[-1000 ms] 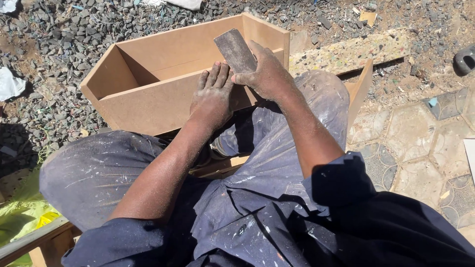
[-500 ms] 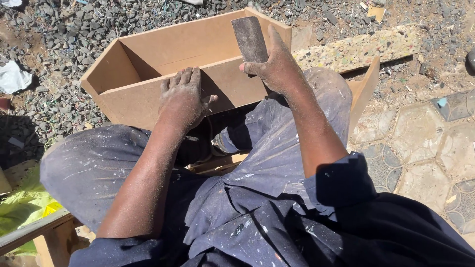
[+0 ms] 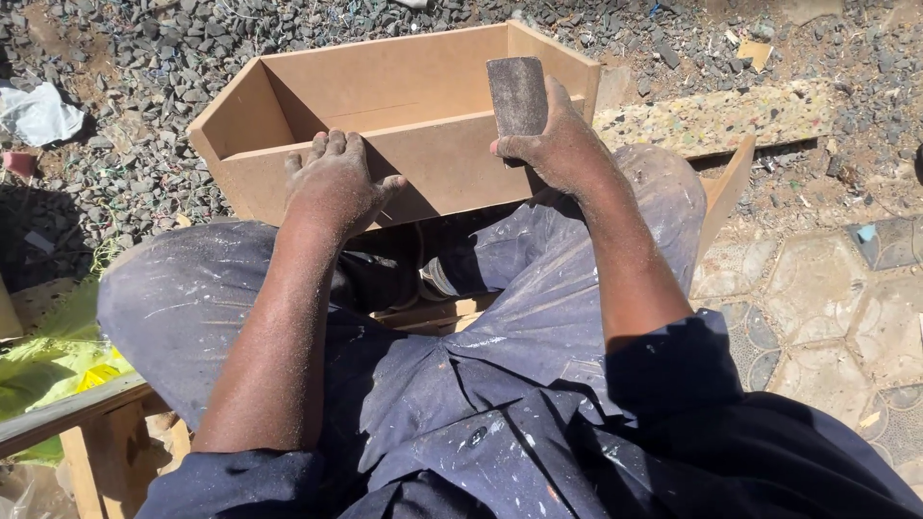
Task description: Sanding the edges and surfaces of a small wooden box using a sanding block to smooth the finish.
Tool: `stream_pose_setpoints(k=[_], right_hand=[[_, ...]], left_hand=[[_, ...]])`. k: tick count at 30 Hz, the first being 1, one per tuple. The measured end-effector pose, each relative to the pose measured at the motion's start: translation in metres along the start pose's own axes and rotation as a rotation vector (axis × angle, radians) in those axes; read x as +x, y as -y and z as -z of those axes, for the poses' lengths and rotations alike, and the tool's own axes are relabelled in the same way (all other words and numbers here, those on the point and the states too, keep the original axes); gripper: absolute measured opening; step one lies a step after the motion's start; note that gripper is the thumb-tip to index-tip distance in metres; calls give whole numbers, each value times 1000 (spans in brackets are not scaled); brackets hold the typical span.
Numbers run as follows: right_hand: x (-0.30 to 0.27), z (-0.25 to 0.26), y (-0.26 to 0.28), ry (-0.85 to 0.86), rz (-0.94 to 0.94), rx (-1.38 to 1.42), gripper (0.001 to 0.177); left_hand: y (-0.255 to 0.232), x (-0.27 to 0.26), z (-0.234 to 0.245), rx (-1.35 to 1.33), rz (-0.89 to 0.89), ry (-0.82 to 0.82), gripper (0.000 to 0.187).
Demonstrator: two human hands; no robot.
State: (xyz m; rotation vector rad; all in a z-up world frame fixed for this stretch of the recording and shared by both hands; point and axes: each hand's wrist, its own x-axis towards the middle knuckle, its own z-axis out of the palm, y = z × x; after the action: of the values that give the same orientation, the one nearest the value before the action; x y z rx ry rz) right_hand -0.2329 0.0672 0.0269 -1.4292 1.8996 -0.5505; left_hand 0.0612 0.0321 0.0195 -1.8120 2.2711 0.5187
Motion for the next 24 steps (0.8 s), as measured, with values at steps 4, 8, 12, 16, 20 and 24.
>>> stream_pose_setpoints(k=[4,8,12,16,20,24], right_hand=[[-3,-21,5,51,43,16,106],[-5,-37,14,123,42,-102,122],[-8,-38,23,167,17,-146,125],[-3,-39,13,126,72,-128,125],[-6,-35,21,145,74,-107,122],[-6,-33,24,189,47,-97,124]], left_hand=[[-19,3,-21,17,-152,50,97],[-32,5,-26,-32,-281,-19,88],[-26,4,-9,-47,-182,42,95],[-7,-3,13,-35,-80,58,93],[7,-9,38,-21,127,107,75],[18,-8,39,0,244,129,73]])
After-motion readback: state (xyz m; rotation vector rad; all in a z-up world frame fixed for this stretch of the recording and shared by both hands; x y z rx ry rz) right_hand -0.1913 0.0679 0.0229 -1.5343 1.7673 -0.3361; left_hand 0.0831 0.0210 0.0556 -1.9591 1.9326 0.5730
